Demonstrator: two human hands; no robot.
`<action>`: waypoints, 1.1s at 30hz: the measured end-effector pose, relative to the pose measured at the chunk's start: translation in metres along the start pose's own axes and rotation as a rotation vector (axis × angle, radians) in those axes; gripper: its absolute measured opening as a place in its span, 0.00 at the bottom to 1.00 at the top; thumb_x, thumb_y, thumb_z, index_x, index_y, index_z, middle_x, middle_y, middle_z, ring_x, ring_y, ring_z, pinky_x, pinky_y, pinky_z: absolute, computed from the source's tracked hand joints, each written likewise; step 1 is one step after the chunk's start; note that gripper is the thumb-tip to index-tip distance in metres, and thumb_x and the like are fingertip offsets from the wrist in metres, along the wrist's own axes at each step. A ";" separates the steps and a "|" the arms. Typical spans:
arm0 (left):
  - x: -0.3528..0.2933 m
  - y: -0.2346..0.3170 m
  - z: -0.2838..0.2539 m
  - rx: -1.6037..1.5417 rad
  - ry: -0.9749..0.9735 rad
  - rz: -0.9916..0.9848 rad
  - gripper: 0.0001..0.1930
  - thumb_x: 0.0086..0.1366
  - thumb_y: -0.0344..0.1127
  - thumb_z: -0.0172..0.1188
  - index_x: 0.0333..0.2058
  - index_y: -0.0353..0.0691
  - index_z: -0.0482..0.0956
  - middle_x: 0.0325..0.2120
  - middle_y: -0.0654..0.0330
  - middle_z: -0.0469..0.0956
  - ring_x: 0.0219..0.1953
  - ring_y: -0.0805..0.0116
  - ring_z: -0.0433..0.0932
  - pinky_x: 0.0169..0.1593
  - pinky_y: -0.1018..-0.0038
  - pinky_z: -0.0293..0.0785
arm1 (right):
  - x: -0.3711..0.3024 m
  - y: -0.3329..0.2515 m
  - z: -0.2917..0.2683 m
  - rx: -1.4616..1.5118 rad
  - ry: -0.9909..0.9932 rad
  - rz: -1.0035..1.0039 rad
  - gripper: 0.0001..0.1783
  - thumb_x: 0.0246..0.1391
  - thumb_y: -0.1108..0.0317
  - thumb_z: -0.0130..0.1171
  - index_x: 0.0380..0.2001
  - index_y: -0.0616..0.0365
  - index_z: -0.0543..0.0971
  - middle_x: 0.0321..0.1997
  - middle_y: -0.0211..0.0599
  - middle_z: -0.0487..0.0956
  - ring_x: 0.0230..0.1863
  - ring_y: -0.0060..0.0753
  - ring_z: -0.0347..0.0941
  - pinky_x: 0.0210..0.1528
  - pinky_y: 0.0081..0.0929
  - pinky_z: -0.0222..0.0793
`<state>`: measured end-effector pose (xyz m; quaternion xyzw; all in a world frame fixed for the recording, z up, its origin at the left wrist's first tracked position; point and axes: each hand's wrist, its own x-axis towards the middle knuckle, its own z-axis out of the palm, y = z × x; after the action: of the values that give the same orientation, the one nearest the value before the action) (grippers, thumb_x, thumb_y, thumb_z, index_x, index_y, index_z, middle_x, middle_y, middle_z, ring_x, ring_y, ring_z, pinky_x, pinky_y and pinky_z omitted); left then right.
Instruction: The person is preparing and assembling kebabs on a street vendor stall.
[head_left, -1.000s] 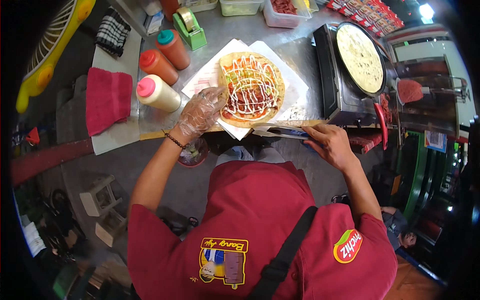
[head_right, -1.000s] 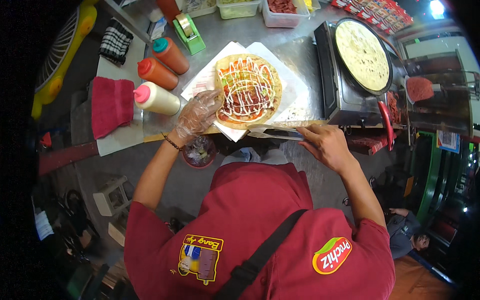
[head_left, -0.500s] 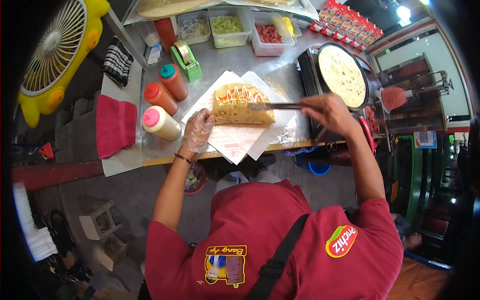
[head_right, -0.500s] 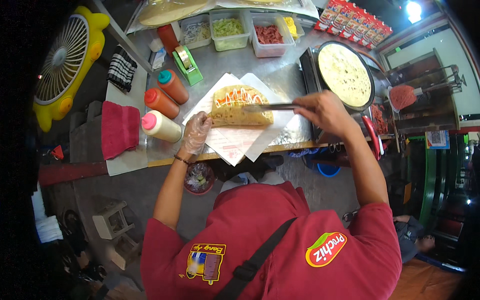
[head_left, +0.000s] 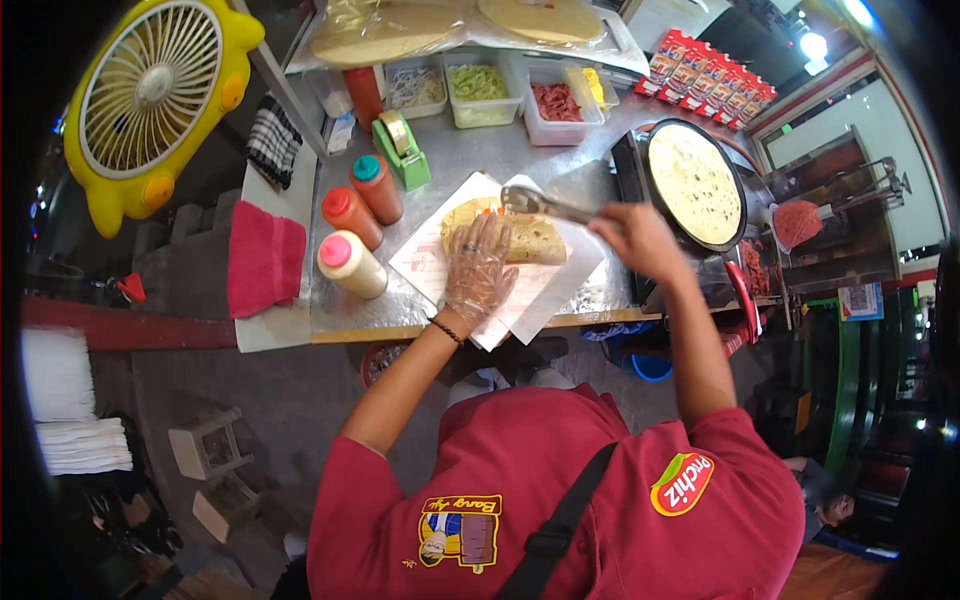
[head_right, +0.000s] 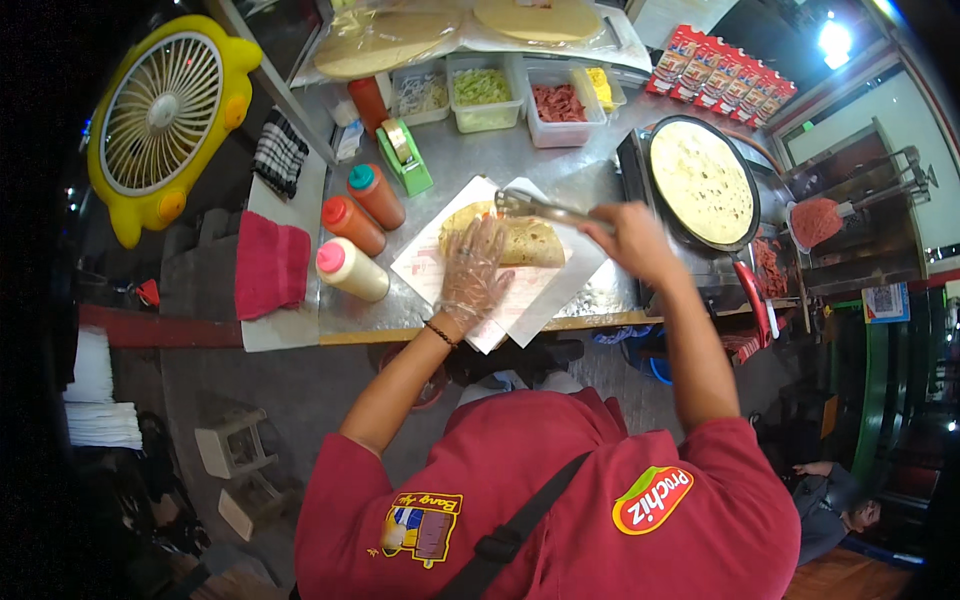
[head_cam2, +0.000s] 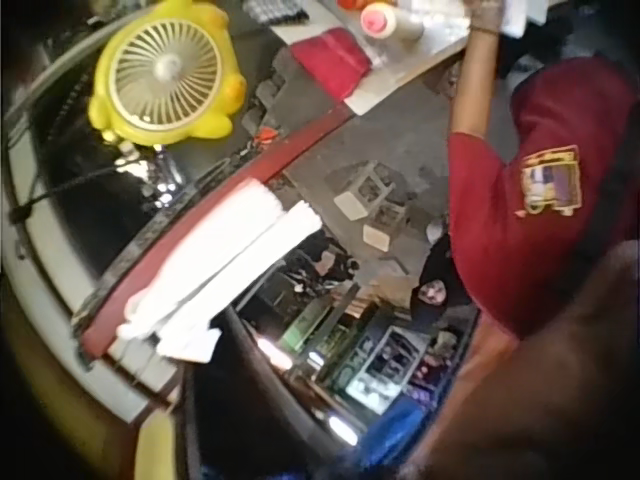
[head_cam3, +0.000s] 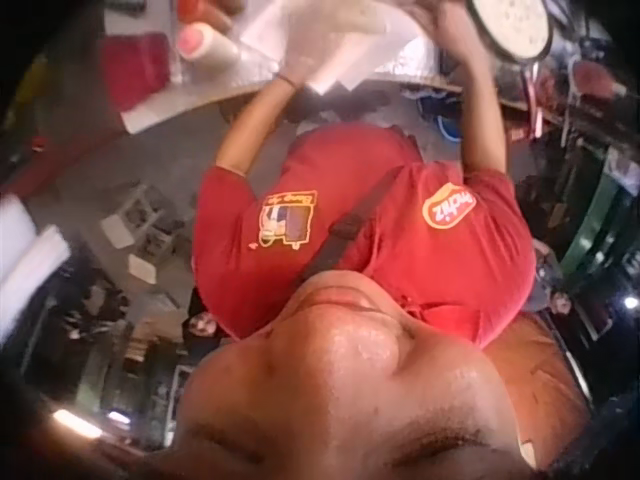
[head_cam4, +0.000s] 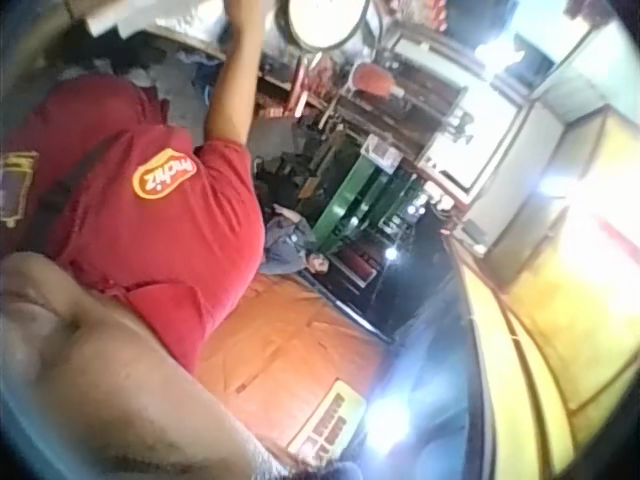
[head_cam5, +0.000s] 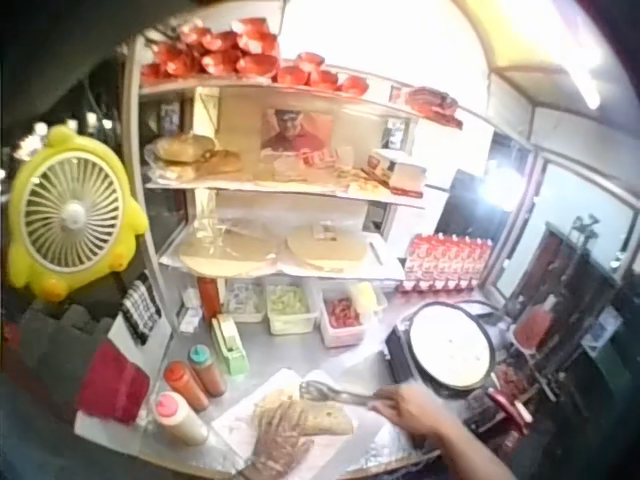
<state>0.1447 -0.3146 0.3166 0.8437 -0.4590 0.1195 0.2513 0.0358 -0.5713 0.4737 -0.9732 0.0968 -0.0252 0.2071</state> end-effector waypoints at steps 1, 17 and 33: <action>0.006 0.002 0.009 0.045 -0.057 0.022 0.35 0.65 0.48 0.62 0.66 0.36 0.69 0.71 0.45 0.62 0.74 0.50 0.58 0.77 0.48 0.45 | -0.015 0.007 0.017 0.076 0.041 0.017 0.19 0.62 0.55 0.67 0.41 0.63 0.86 0.34 0.60 0.84 0.37 0.64 0.81 0.41 0.46 0.77; -0.044 0.063 -0.035 -0.196 0.324 -0.416 0.28 0.68 0.36 0.64 0.63 0.33 0.70 0.60 0.42 0.72 0.64 0.40 0.68 0.68 0.49 0.63 | -0.216 0.288 -0.142 -0.066 0.521 0.662 0.30 0.63 0.43 0.61 0.36 0.66 0.87 0.28 0.52 0.84 0.32 0.46 0.85 0.38 0.41 0.75; -0.103 0.255 0.041 -0.688 0.380 -0.714 0.15 0.70 0.29 0.61 0.53 0.31 0.77 0.36 0.60 0.79 0.38 0.73 0.78 0.45 0.74 0.78 | -0.088 0.266 -0.134 -0.098 0.367 -0.058 0.18 0.62 0.54 0.66 0.45 0.57 0.85 0.34 0.53 0.84 0.37 0.58 0.82 0.39 0.47 0.75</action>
<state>-0.1256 -0.3784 0.3174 0.7798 -0.1020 0.0196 0.6174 -0.1100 -0.8458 0.4870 -0.9635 0.1061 -0.2036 0.1376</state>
